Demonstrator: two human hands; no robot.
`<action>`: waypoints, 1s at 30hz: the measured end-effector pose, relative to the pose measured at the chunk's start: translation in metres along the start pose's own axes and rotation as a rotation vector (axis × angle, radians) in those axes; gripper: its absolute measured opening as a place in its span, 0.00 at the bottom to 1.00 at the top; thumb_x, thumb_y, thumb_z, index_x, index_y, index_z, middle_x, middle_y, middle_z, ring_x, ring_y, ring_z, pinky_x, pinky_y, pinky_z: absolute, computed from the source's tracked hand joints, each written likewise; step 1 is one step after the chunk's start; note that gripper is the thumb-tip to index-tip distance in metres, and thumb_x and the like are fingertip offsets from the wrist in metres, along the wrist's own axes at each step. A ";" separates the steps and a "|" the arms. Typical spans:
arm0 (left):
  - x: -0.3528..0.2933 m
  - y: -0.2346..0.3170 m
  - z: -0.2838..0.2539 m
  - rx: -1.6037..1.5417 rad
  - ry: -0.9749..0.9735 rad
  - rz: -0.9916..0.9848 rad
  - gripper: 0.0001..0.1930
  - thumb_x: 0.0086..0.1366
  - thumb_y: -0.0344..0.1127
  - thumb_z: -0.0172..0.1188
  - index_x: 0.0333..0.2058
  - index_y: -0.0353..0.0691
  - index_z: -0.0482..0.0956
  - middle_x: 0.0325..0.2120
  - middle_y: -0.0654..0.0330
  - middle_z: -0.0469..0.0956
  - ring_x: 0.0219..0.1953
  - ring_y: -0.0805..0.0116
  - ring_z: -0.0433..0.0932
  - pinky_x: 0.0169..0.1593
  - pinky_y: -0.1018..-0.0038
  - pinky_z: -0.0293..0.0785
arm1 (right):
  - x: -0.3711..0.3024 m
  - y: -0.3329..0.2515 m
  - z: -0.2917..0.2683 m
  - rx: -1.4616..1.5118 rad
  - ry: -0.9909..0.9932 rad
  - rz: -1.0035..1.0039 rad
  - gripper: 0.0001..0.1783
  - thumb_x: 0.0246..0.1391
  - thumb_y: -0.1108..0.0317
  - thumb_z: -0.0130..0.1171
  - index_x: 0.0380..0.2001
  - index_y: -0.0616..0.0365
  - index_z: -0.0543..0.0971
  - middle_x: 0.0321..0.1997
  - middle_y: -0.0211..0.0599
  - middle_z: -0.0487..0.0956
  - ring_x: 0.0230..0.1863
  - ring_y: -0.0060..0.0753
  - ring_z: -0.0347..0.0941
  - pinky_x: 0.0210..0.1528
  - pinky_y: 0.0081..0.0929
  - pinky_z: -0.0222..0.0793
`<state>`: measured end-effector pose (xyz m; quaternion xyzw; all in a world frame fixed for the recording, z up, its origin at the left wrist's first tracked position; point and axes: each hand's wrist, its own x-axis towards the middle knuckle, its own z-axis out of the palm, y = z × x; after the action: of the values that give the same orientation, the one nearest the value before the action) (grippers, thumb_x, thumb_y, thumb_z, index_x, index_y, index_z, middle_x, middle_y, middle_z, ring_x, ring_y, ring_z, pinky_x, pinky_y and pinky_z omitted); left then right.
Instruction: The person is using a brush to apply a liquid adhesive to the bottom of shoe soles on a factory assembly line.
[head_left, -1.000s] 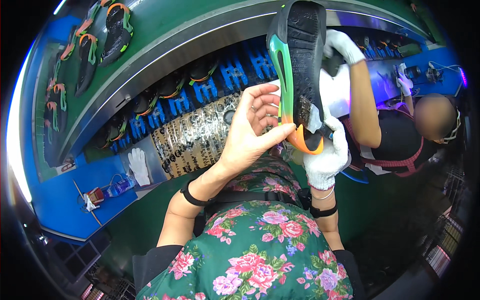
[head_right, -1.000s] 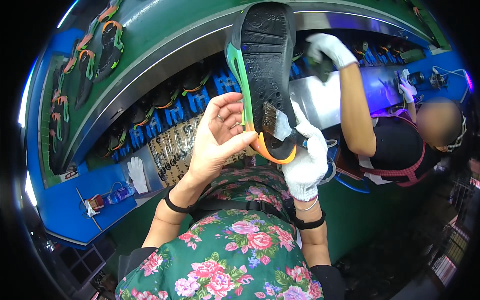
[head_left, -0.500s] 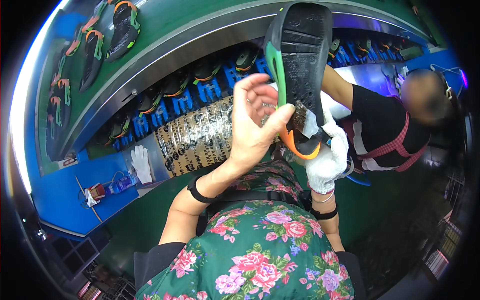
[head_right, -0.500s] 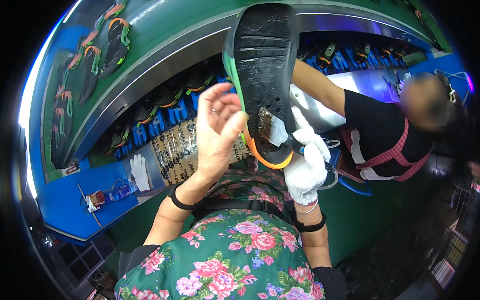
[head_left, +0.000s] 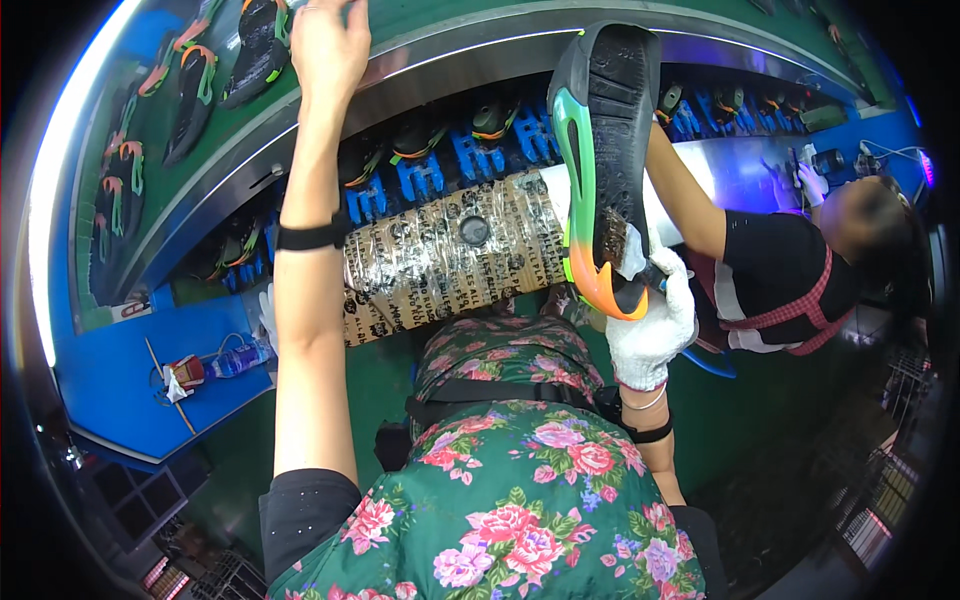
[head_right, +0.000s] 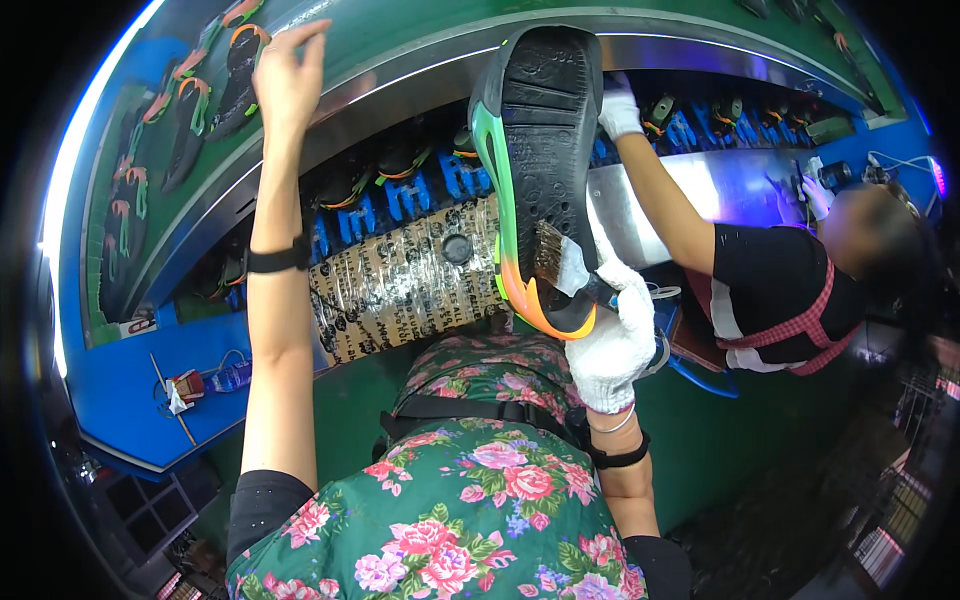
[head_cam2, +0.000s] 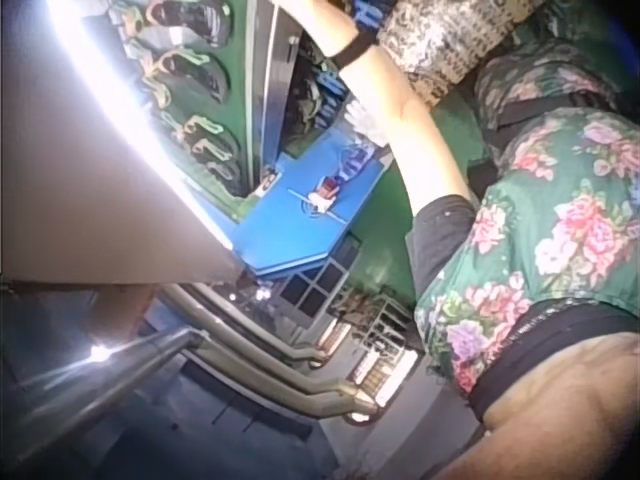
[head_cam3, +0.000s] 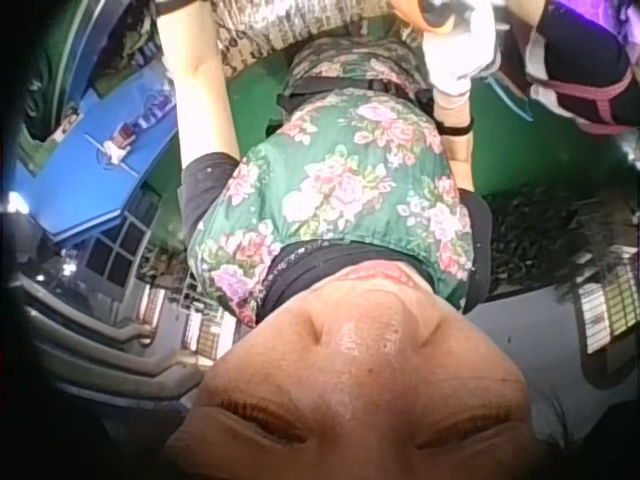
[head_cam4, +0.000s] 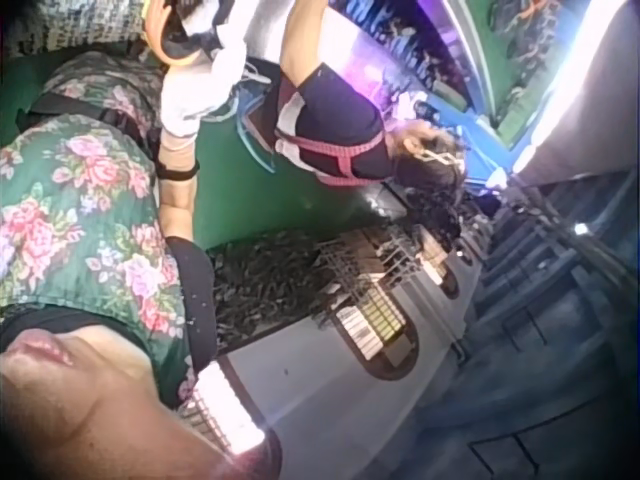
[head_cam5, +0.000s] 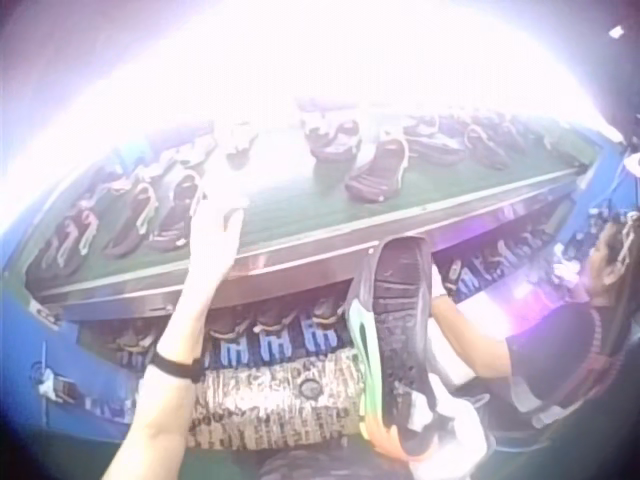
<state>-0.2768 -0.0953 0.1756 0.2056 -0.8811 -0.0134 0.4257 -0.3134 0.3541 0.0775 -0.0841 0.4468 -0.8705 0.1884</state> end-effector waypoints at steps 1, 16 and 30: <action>-0.011 -0.005 0.009 0.205 -0.083 -0.023 0.17 0.69 0.42 0.62 0.49 0.36 0.85 0.47 0.50 0.84 0.49 0.48 0.82 0.55 0.60 0.76 | 0.001 0.001 0.002 -0.027 0.001 -0.008 0.20 0.70 0.60 0.46 0.53 0.65 0.76 0.67 0.51 0.73 0.67 0.48 0.70 0.73 0.49 0.60; -0.117 0.184 -0.068 -0.878 -0.410 0.042 0.15 0.52 0.26 0.75 0.41 0.42 0.90 0.29 0.63 0.82 0.34 0.67 0.78 0.41 0.70 0.72 | 0.020 0.009 0.002 0.038 0.001 0.040 0.21 0.71 0.59 0.45 0.54 0.65 0.74 0.64 0.49 0.74 0.64 0.47 0.71 0.70 0.48 0.64; -0.130 0.202 -0.068 -0.835 -0.424 0.242 0.14 0.52 0.32 0.77 0.39 0.49 0.91 0.26 0.70 0.79 0.32 0.71 0.76 0.46 0.69 0.64 | -0.010 0.007 -0.013 -0.158 -0.026 -0.120 0.20 0.74 0.62 0.39 0.54 0.66 0.74 0.61 0.52 0.76 0.62 0.48 0.74 0.69 0.48 0.67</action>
<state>-0.2245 0.1483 0.1624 -0.0941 -0.8854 -0.3578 0.2815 -0.3070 0.3638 0.0642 -0.1367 0.5057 -0.8411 0.1344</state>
